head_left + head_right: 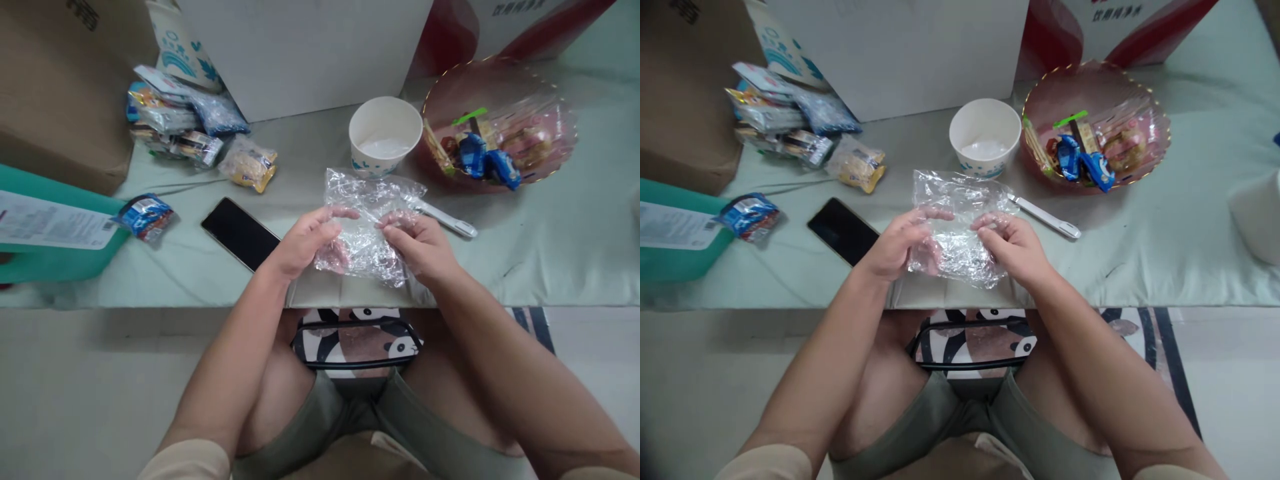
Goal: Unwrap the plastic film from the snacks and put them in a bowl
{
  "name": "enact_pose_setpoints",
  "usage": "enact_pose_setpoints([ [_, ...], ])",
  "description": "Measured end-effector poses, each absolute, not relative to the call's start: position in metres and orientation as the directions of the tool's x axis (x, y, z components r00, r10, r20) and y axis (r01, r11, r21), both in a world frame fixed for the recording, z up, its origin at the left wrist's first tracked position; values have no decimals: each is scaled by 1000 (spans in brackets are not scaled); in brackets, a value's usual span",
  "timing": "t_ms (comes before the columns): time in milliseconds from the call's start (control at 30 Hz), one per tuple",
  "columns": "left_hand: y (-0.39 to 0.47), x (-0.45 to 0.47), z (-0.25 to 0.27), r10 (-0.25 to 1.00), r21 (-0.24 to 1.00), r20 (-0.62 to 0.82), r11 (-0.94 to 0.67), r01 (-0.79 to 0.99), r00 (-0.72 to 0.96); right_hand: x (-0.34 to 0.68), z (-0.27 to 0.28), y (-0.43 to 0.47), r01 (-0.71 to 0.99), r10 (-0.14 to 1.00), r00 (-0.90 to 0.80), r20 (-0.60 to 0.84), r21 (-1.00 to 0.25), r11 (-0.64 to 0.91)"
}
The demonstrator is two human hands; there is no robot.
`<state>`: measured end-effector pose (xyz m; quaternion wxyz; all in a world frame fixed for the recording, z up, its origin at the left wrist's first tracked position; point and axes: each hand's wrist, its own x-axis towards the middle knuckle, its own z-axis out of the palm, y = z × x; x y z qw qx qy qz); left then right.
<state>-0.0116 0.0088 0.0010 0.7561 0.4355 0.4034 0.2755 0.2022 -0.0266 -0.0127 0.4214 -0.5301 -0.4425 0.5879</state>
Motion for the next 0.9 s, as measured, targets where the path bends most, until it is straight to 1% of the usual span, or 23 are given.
enact_pose_setpoints([
  [67, 10, -11, 1, 785, 874, -360, 473, -113, 505, 203, -13, -27, -58, 975, -58, -214, -974, -217],
  [167, 13, -9, 0, 832, 881, -351, 448, -148, 429, 203, -12, -27, -131, 987, -11, -158, -979, -158],
  [267, 16, -8, 1, 837, 870, -359, 460, -177, 414, 205, -8, -25, -226, 991, 33, -129, -967, -118],
  [400, 16, -10, 4, 810, 849, -365, 492, -193, 458, 208, -5, -23, -293, 994, -36, -100, -950, -107],
  [467, 16, -13, 3, 809, 849, -371, 494, -185, 457, 211, -6, -23, -273, 994, -50, -100, -956, -109],
  [500, 17, -15, 1, 810, 850, -369, 493, -188, 456, 211, -7, -24, -230, 995, -32, -99, -968, -104],
  [600, 19, -19, -3, 810, 852, -345, 482, -205, 474, 212, -13, -25, -14, 994, 31, -101, -995, -100],
  [667, 20, -19, -5, 821, 868, -340, 462, -183, 459, 211, -15, -26, 48, 994, 9, -112, -993, -112],
  [767, 18, -15, -6, 877, 921, -315, 376, -107, 364, 207, -16, -25, -31, 990, -40, -139, -990, -140],
  [833, 17, -11, -7, 905, 944, -283, 322, -76, 319, 205, -16, -24, -98, 988, 2, -156, -983, -155],
  [900, 17, -10, -8, 920, 955, -249, 286, -82, 302, 205, -16, -22, -165, 977, 69, -201, -968, -187],
])
